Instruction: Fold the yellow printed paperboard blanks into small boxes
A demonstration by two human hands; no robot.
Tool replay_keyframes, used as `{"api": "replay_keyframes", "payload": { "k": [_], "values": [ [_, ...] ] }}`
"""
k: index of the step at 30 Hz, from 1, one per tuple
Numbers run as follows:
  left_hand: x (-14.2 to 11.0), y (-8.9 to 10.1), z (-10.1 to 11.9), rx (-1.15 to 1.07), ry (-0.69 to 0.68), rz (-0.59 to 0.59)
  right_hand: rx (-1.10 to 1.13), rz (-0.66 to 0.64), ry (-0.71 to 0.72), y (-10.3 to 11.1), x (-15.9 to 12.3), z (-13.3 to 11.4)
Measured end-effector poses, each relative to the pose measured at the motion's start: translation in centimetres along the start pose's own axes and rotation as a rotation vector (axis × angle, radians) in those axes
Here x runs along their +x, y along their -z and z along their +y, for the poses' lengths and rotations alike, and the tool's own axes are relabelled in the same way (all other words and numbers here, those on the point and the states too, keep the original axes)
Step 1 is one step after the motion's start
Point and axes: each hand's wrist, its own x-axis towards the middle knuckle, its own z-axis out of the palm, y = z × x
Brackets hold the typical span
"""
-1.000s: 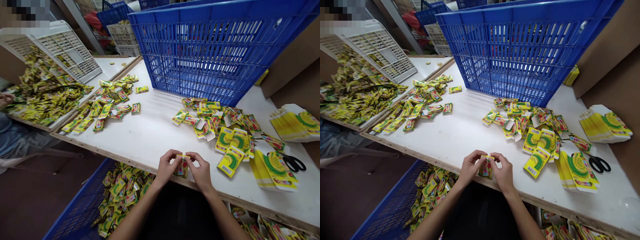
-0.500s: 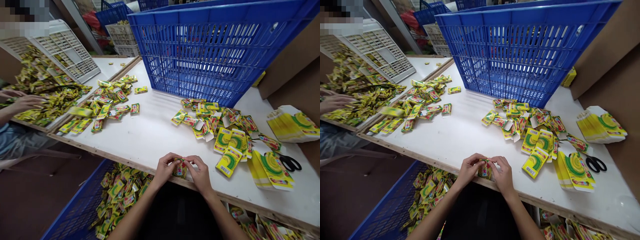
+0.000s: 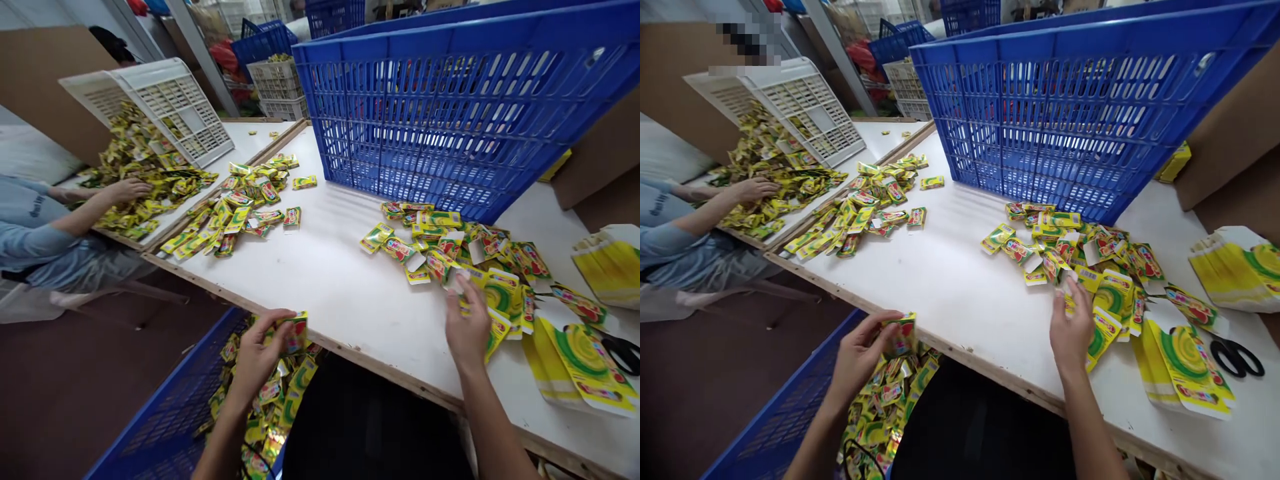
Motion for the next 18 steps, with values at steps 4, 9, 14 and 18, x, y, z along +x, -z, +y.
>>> {"api": "replay_keyframes", "payload": {
  "k": [4, 9, 14, 18],
  "values": [
    [0.1, 2.1, -0.5, 0.193, -0.064, 0.094, 0.084, 0.012, 0.180, 1.5, -0.5, -3.4],
    [0.2, -7.1, 1.1, -0.216, -0.062, -0.225, 0.233, -0.524, 0.194, -1.1, -2.6, -4.3],
    [0.4, -14.5, 2.3, -0.539, -0.009, -0.480, 0.335, -0.539, -0.017, -2.6, -5.5, -2.7],
    [0.7, -14.4, 2.1, -0.540, 0.049, -0.496, 0.424, -0.466, -0.178, -2.0, -7.3, -1.1]
  ]
}}
